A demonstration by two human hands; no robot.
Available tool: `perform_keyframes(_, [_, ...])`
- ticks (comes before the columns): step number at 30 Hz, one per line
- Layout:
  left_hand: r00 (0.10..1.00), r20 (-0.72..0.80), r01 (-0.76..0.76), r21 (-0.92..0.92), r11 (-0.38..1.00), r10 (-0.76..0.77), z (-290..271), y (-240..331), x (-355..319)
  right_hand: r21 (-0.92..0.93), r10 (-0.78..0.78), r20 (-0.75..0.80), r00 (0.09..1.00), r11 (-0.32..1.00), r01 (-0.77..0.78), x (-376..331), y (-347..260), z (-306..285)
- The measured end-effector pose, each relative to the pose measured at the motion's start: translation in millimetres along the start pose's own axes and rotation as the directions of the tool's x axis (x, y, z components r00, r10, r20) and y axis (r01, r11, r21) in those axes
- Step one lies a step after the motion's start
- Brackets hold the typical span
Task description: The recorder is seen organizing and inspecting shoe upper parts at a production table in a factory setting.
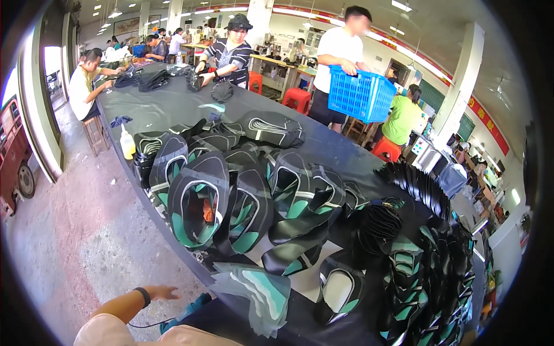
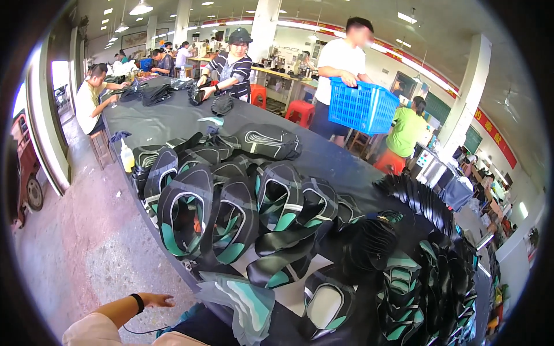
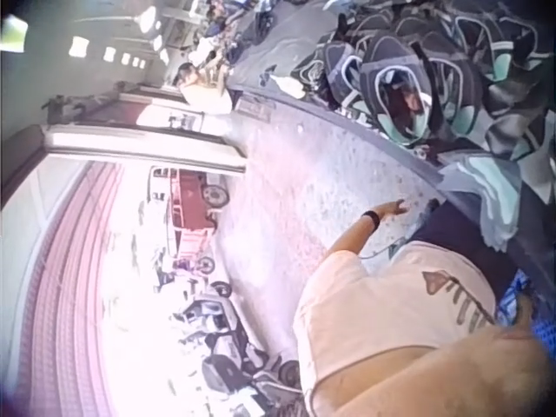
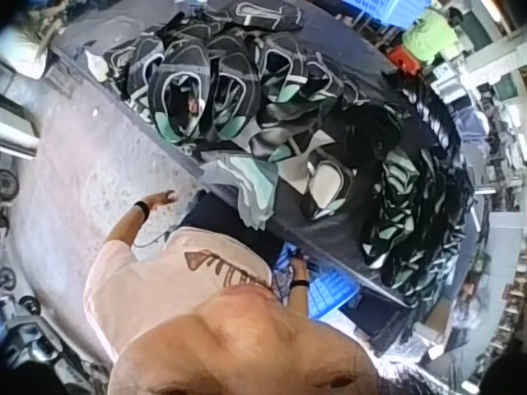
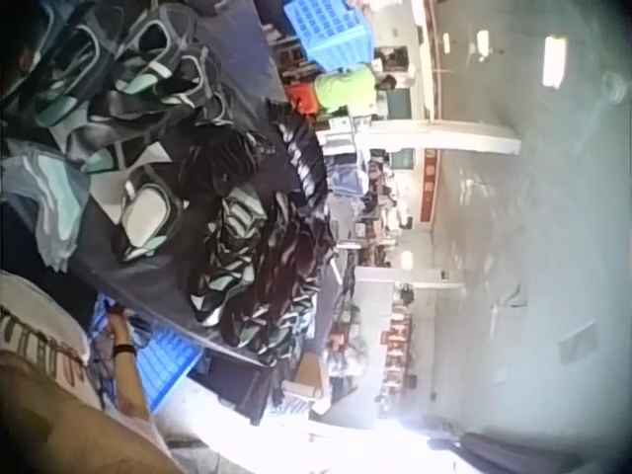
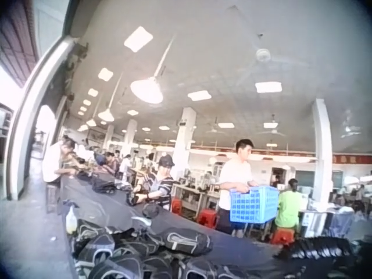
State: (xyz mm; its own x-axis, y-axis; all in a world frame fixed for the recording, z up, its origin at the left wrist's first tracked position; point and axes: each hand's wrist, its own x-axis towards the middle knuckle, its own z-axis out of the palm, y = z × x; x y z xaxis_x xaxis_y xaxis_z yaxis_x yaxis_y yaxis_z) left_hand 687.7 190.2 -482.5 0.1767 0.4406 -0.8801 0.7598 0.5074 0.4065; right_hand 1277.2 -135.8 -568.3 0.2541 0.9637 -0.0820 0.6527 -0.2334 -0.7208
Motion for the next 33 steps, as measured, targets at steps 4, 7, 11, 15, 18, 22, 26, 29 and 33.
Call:
perform_keyframes(4, [0.964,0.229,0.195,-0.251,0.948,-0.138,32.4,-40.0,11.3,0.222,0.058,0.008,0.998,0.973,-0.058,12.4,20.5,15.8])
perform_keyframes(7, [0.893,0.439,0.302,-0.409,0.861,-0.104,43.4,-59.9,21.0,0.366,0.09,0.028,0.996,0.926,-0.094,34.6,29.0,19.8])
perform_keyframes(11, [0.863,0.469,0.369,-0.331,0.868,-0.188,58.7,-100.2,52.8,0.536,0.132,0.063,0.989,0.832,-0.145,58.2,41.4,12.2])
perform_keyframes(15, [0.857,0.457,0.402,-0.305,0.863,-0.238,68.0,-119.0,65.4,0.672,0.185,0.116,0.976,0.709,-0.214,73.8,45.2,-0.2])
perform_keyframes(18, [0.957,0.21,0.278,-0.471,0.837,-0.199,80.9,-137.9,82.7,0.76,0.235,0.146,0.961,0.596,-0.261,75.4,46.7,-11.2])
perform_keyframes(22, [0.983,-0.179,-0.066,-0.527,0.847,-0.034,88.3,-113.4,107.3,0.857,0.312,0.181,0.932,0.415,-0.306,62.1,48.7,-28.3])
perform_keyframes(26, [0.912,-0.301,-0.383,-0.379,0.842,0.28,76.6,-52.0,106.4,0.922,0.367,0.231,0.901,0.213,-0.324,48.6,41.8,-38.6])
perform_keyframes(29, [0.822,-0.39,-0.501,-0.152,0.852,0.414,70.5,14.5,83.0,0.938,0.514,0.253,0.819,0.075,-0.338,56.9,-40.1,-55.1])
perform_keyframes(33, [0.798,-0.432,-0.504,-0.095,0.858,0.421,64.6,83.9,30.8,0.943,0.681,0.304,0.666,-0.118,-0.31,71.6,-124.7,-74.1])
